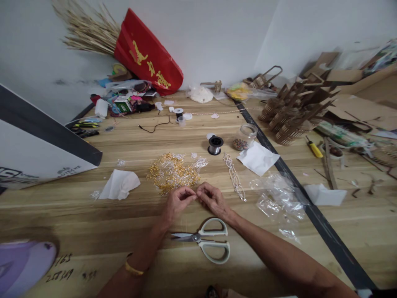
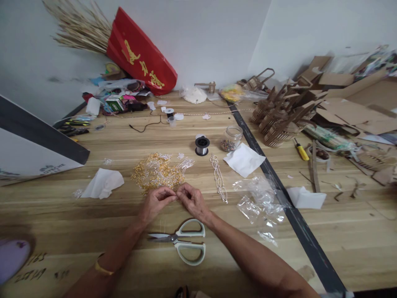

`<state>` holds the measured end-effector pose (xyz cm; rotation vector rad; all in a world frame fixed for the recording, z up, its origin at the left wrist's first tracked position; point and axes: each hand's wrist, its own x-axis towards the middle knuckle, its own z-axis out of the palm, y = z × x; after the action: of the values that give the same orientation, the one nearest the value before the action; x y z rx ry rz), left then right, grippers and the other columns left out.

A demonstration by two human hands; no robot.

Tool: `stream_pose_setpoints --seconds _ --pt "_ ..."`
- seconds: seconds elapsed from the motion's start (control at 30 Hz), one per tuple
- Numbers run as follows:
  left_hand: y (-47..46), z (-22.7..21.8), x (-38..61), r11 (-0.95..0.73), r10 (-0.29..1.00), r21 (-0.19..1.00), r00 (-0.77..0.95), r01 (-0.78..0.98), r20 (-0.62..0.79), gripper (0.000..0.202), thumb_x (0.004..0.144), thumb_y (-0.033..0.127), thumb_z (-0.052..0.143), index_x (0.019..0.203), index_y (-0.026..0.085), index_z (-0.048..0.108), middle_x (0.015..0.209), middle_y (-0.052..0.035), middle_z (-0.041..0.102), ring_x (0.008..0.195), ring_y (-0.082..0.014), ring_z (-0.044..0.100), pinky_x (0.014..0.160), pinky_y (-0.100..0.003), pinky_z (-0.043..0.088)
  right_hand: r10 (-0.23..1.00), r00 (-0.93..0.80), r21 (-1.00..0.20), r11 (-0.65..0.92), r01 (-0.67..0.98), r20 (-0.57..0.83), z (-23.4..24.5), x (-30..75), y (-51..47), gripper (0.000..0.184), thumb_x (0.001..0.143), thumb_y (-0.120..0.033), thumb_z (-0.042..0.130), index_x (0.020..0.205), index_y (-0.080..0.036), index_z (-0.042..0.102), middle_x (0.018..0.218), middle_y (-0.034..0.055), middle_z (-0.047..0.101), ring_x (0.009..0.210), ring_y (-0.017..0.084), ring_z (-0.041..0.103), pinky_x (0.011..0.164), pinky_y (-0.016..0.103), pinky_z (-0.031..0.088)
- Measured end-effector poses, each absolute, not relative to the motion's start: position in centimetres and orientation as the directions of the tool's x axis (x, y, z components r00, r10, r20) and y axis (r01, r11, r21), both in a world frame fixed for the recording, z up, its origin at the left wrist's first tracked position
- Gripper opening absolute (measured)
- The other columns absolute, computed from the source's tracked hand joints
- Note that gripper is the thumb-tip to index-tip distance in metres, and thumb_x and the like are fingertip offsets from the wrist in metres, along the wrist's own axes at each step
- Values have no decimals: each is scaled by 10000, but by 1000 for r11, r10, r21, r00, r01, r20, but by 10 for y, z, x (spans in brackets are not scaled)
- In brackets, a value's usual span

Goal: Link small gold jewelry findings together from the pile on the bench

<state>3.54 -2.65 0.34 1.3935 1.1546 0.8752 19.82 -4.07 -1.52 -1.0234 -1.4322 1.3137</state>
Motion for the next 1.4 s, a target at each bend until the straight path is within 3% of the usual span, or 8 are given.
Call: stream_pose_setpoints --seconds 0.23,0.53,0.83,1.0,1.17,1.4 --pt "-30 2 38 -65 959 973 284 220 0 63 681 205 666 694 143 669 700 -44 684 668 -148 630 658 -240 490 968 -232 -995 100 3 97 -19 200 -42 253 888 -414 514 799 -178 514 576 -42 480 512 92 420 490 206 318" --pt "-29 3 38 -51 953 973 302 227 -21 105 681 244 664 655 143 656 647 -31 663 628 -135 595 614 -223 463 964 -224 -987 154 44 141 -13 199 -43 231 902 -379 494 792 -176 503 574 -44 464 512 90 416 495 206 327" --pt "-29 1 40 83 956 988 269 133 -116 192 626 266 726 741 143 634 704 -33 665 654 -141 598 627 -230 466 949 -236 -964 242 109 211 -10 198 -47 246 909 -394 475 803 -179 530 584 -35 456 525 97 416 504 215 336" --pt "-27 3 37 79 941 984 314 161 -127 178 679 315 687 668 141 652 649 -21 642 631 -135 563 609 -225 433 947 -228 -958 260 122 228 -8 198 -47 247 910 -394 473 794 -184 530 596 -29 469 530 100 417 503 219 339" --pt "-27 9 35 145 920 985 353 95 -170 218 644 336 720 646 137 631 610 1 615 594 -117 533 583 -215 409 943 -238 -960 263 96 235 -9 198 -47 228 913 -374 473 810 -181 537 614 -26 485 531 96 420 509 217 345" --pt "-26 15 33 196 938 977 276 79 -210 225 615 341 723 649 140 626 606 14 595 596 -111 514 600 -217 398 952 -181 -953 271 138 245 -6 198 -47 216 889 -360 511 853 -163 590 673 -1 532 569 105 457 524 220 365"
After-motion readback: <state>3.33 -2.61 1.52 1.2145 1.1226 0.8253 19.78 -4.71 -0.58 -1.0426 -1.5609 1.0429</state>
